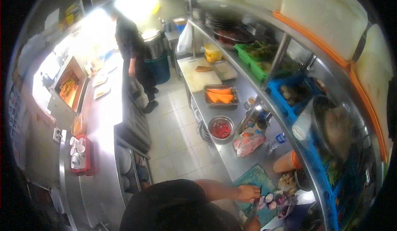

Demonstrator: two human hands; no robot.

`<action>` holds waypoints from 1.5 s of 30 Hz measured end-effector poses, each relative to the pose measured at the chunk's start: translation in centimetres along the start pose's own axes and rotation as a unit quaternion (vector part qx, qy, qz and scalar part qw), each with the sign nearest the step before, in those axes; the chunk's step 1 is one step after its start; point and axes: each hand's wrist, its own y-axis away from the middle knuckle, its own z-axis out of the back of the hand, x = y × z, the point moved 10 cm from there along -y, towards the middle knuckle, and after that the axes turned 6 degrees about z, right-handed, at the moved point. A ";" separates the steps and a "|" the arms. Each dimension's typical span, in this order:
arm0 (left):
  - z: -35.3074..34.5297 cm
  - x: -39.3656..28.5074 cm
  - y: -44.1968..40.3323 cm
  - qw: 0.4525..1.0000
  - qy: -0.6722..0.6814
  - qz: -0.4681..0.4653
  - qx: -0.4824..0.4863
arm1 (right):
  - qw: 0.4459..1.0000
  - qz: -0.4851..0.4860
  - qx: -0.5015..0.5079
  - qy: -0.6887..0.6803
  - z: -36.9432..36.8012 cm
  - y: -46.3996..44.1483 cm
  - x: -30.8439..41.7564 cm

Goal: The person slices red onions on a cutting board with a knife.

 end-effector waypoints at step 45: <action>-1.3 -9.5 -4.9 0.977 -0.075 -0.163 0.118 | 0.782 -0.197 -0.455 -0.377 3.5 30.6 0.3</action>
